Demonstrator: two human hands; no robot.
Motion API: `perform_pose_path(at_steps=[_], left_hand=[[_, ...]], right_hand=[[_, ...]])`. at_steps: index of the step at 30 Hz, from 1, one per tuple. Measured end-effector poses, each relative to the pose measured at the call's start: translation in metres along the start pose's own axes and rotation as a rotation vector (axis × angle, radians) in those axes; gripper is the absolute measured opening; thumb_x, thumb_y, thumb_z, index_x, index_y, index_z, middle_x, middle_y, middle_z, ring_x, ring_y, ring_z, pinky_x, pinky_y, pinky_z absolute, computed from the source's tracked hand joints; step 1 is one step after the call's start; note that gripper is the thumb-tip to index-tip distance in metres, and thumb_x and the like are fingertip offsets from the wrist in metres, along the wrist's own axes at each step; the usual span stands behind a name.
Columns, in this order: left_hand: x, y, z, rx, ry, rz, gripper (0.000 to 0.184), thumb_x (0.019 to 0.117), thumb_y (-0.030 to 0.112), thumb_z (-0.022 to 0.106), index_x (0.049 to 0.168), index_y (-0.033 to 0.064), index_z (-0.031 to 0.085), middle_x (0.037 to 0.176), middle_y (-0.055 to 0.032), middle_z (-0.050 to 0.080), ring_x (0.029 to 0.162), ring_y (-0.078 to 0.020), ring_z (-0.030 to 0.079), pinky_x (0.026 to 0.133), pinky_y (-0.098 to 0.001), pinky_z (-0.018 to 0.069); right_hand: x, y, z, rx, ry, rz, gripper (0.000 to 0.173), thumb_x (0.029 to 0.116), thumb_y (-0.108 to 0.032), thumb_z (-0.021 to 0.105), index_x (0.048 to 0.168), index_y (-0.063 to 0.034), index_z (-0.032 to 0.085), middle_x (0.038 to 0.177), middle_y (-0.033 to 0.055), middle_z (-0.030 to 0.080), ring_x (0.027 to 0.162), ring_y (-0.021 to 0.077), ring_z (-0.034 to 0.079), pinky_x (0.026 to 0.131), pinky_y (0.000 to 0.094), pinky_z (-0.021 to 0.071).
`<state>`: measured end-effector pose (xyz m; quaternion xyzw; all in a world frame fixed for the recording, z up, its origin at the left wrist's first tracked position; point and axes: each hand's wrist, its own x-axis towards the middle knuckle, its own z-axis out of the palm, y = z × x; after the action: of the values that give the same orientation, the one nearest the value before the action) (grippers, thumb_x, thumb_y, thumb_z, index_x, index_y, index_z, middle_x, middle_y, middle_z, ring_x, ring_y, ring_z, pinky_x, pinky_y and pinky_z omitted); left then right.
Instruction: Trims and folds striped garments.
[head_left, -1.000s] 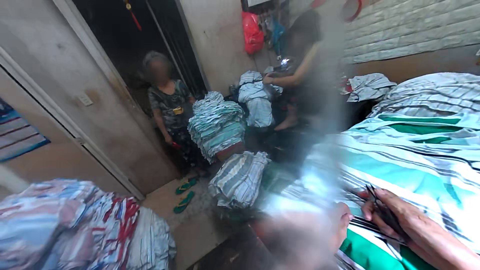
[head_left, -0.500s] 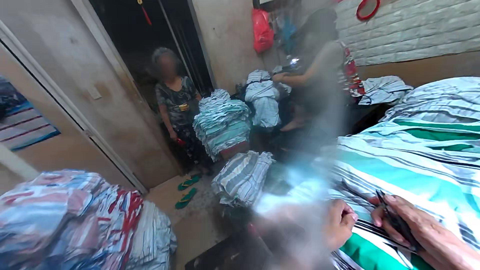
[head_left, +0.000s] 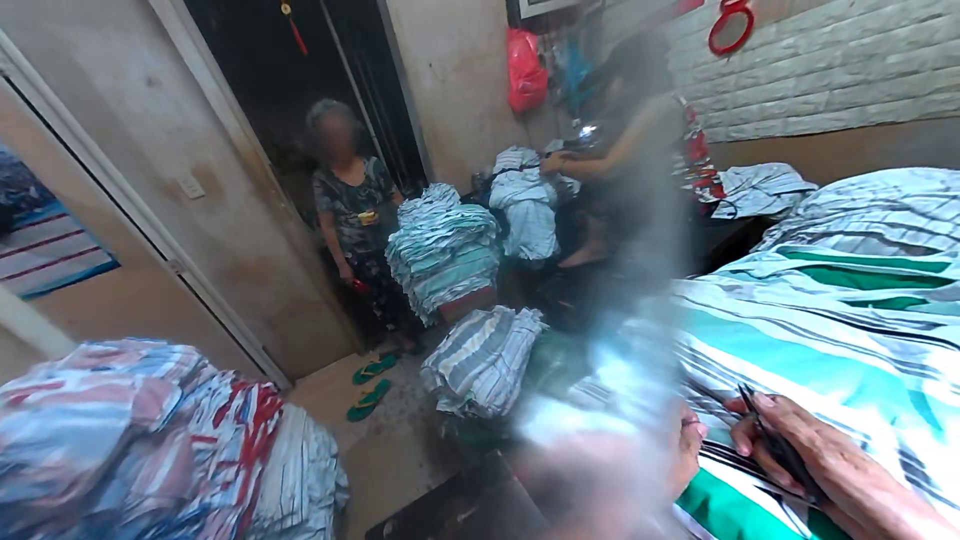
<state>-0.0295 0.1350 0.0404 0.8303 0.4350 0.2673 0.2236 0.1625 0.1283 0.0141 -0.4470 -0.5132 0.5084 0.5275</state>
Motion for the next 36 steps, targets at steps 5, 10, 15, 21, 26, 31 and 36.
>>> perform_pose_path(at_steps=[5,10,15,21,26,31,36], left_hand=[[0.001,0.000,-0.001,-0.083,0.003,0.088,0.024,0.1040,0.013,0.056,0.107,-0.0054,0.070,0.103,-0.0195,0.069,0.097,-0.0292,0.068,0.089,-0.0461,0.0537],[0.004,-0.008,-0.001,-0.175,-0.020,0.051,0.026,0.1053,0.013,0.052,0.110,-0.0062,0.068,0.098,-0.0186,0.071,0.091,-0.0277,0.070,0.086,-0.0470,0.0557],[0.003,-0.015,0.001,-0.192,0.049,0.044,0.028,0.1073,0.016,0.049,0.116,-0.0043,0.066,0.097,-0.0163,0.073,0.086,-0.0251,0.073,0.080,-0.0452,0.0604],[0.000,-0.021,0.006,-0.089,0.128,0.064,0.025,0.1045,0.012,0.052,0.109,-0.0011,0.072,0.090,-0.0105,0.075,0.077,-0.0189,0.072,0.076,-0.0392,0.0598],[-0.005,-0.033,0.015,-0.079,0.192,0.167,0.020,0.1036,0.014,0.055,0.106,0.0020,0.072,0.083,-0.0081,0.072,0.070,-0.0168,0.069,0.070,-0.0369,0.0593],[-0.006,-0.036,0.017,-0.103,0.273,0.221,0.017,0.1018,0.012,0.059,0.104,0.0023,0.073,0.083,-0.0075,0.071,0.066,-0.0138,0.067,0.065,-0.0315,0.0583],[-0.006,-0.040,0.020,-0.162,0.308,0.251,0.016,0.1017,0.009,0.058,0.101,0.0027,0.072,0.081,-0.0048,0.071,0.064,-0.0100,0.066,0.064,-0.0266,0.0574]], right_hand=[[-0.003,-0.005,0.000,-0.012,-0.022,0.010,0.034,0.1110,-0.032,0.025,0.120,-0.0107,0.051,0.068,-0.0055,0.062,0.042,0.0014,0.047,0.040,0.0172,0.0406],[-0.005,-0.001,-0.002,0.000,-0.011,0.001,0.034,0.1108,-0.034,0.028,0.121,-0.0122,0.051,0.069,-0.0049,0.064,0.042,0.0019,0.047,0.039,0.0176,0.0396],[-0.018,-0.019,0.009,-0.150,-0.008,-0.009,0.033,0.1097,-0.039,0.032,0.118,-0.0146,0.053,0.074,-0.0055,0.064,0.047,0.0019,0.046,0.040,0.0182,0.0368],[-0.029,-0.061,0.012,-0.438,-0.104,0.145,0.028,0.1045,-0.026,0.059,0.118,-0.0011,0.061,0.088,0.0024,0.063,0.070,0.0046,0.054,0.066,0.0238,0.0483],[-0.028,-0.038,-0.001,-0.380,-0.214,0.109,0.022,0.0964,-0.022,0.071,0.110,-0.0073,0.061,0.078,-0.0023,0.064,0.067,0.0037,0.059,0.063,0.0218,0.0497],[-0.025,-0.041,0.002,-0.516,-0.247,0.159,0.025,0.0985,-0.024,0.069,0.112,-0.0039,0.063,0.082,0.0018,0.065,0.071,0.0058,0.058,0.071,0.0250,0.0510],[-0.029,-0.046,0.008,-0.533,-0.200,0.168,0.023,0.0986,-0.024,0.069,0.108,-0.0034,0.064,0.079,0.0014,0.065,0.069,0.0050,0.059,0.071,0.0252,0.0513]])
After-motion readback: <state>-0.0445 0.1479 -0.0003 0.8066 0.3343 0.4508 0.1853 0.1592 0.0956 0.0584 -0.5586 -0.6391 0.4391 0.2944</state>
